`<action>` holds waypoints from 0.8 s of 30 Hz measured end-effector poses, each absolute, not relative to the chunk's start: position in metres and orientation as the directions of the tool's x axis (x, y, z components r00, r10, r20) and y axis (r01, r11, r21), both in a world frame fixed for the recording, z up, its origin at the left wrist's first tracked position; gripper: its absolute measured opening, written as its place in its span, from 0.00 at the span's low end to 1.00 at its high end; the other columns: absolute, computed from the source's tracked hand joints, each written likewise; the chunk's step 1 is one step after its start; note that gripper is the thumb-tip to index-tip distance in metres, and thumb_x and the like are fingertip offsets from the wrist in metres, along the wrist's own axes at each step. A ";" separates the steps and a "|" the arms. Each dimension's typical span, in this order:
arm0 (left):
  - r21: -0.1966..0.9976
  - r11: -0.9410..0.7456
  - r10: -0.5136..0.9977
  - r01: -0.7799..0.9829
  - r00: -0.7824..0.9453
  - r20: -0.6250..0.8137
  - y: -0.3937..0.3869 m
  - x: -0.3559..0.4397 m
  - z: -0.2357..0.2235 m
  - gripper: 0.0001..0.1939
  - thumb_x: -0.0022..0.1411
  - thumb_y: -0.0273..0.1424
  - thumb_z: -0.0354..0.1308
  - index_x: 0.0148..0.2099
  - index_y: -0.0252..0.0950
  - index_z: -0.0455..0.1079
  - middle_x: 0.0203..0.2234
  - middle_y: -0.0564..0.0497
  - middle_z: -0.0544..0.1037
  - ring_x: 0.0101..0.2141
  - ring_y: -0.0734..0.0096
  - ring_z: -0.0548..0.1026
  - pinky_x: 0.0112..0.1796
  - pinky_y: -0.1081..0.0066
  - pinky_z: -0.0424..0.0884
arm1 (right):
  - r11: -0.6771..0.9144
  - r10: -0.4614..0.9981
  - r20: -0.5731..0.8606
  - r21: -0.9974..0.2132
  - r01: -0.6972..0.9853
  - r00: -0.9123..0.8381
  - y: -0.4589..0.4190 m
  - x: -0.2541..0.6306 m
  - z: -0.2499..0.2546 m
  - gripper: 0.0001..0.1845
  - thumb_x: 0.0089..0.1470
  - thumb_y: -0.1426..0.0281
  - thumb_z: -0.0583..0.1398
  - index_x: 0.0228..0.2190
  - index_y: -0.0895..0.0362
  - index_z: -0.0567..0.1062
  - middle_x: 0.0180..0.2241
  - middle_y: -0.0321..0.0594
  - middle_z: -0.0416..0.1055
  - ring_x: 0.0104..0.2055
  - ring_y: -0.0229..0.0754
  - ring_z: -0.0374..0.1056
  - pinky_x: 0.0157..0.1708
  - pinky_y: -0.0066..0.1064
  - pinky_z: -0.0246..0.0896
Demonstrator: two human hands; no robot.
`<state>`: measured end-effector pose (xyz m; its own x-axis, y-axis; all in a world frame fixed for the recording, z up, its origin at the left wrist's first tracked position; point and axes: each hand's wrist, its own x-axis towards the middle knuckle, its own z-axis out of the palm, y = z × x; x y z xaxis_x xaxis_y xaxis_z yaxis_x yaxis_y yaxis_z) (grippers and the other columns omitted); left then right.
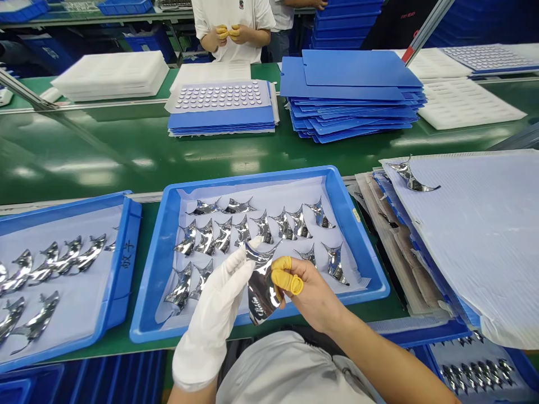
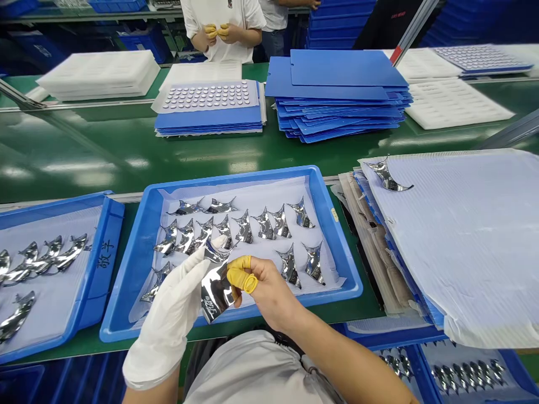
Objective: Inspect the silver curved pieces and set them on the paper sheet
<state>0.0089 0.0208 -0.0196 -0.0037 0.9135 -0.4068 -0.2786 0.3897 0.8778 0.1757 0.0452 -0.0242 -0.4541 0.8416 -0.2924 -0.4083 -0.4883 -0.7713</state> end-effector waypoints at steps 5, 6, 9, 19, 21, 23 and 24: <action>0.895 0.407 0.910 -0.180 0.171 -0.379 0.028 0.011 -0.007 0.40 0.50 0.36 0.71 0.65 0.47 0.64 0.58 0.51 0.73 0.60 0.49 0.66 0.57 0.61 0.68 | -0.448 0.860 -0.279 -0.813 -0.371 -0.427 0.046 0.175 -0.018 0.13 0.52 0.63 0.66 0.24 0.58 0.72 0.22 0.30 0.64 0.22 0.31 0.61 0.24 0.25 0.58; 0.907 0.396 0.911 -0.142 0.183 -0.369 0.030 0.013 -0.004 0.44 0.48 0.33 0.73 0.66 0.46 0.63 0.57 0.50 0.74 0.60 0.49 0.66 0.58 0.60 0.67 | -0.441 0.864 -0.277 -0.821 -0.363 -0.421 0.045 0.175 -0.017 0.13 0.52 0.63 0.66 0.24 0.58 0.72 0.22 0.30 0.63 0.23 0.31 0.60 0.24 0.25 0.59; 0.927 0.352 0.931 -0.126 0.148 -0.333 0.034 0.015 -0.006 0.38 0.55 0.33 0.68 0.66 0.43 0.62 0.58 0.48 0.73 0.61 0.51 0.64 0.60 0.60 0.63 | -0.428 0.866 -0.271 -0.837 -0.342 -0.419 0.043 0.174 -0.013 0.12 0.53 0.63 0.64 0.24 0.57 0.72 0.22 0.31 0.64 0.24 0.32 0.60 0.24 0.24 0.59; 0.947 0.275 0.953 -0.165 -0.079 -0.291 0.028 0.006 -0.038 0.20 0.59 0.39 0.64 0.54 0.43 0.76 0.55 0.50 0.76 0.61 0.56 0.65 0.59 0.64 0.64 | -0.476 0.841 -0.309 -0.813 -0.334 -0.444 0.042 0.175 -0.011 0.15 0.51 0.60 0.66 0.24 0.57 0.71 0.23 0.31 0.66 0.23 0.32 0.62 0.24 0.25 0.58; 0.933 0.304 0.942 -0.191 -0.085 -0.324 0.033 0.013 -0.033 0.22 0.58 0.41 0.65 0.53 0.41 0.76 0.53 0.48 0.77 0.57 0.55 0.70 0.56 0.63 0.69 | -0.478 0.842 -0.315 -0.812 -0.336 -0.439 0.042 0.175 -0.013 0.16 0.51 0.60 0.66 0.24 0.57 0.70 0.23 0.30 0.66 0.23 0.31 0.62 0.25 0.25 0.59; 0.920 0.340 0.919 -0.193 -0.138 -0.369 0.038 0.020 -0.029 0.23 0.56 0.42 0.66 0.53 0.40 0.76 0.49 0.47 0.79 0.53 0.55 0.74 0.53 0.62 0.72 | -0.476 0.845 -0.322 -0.817 -0.326 -0.427 0.043 0.179 -0.015 0.15 0.50 0.60 0.66 0.24 0.57 0.70 0.23 0.30 0.66 0.22 0.31 0.61 0.25 0.25 0.59; 0.914 0.358 0.909 -0.189 -0.151 -0.388 0.040 0.023 -0.027 0.24 0.56 0.42 0.67 0.53 0.39 0.76 0.47 0.47 0.80 0.51 0.55 0.75 0.52 0.61 0.72 | -0.468 0.849 -0.323 -0.827 -0.312 -0.418 0.043 0.184 -0.015 0.15 0.50 0.60 0.66 0.24 0.57 0.71 0.22 0.30 0.66 0.22 0.31 0.61 0.24 0.25 0.59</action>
<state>0.0228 0.0404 -0.0274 -0.1510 0.9093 -0.3877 -0.1891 0.3583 0.9142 0.1842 0.0435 -0.0153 -0.4184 0.8488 -0.3232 -0.3119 -0.4684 -0.8266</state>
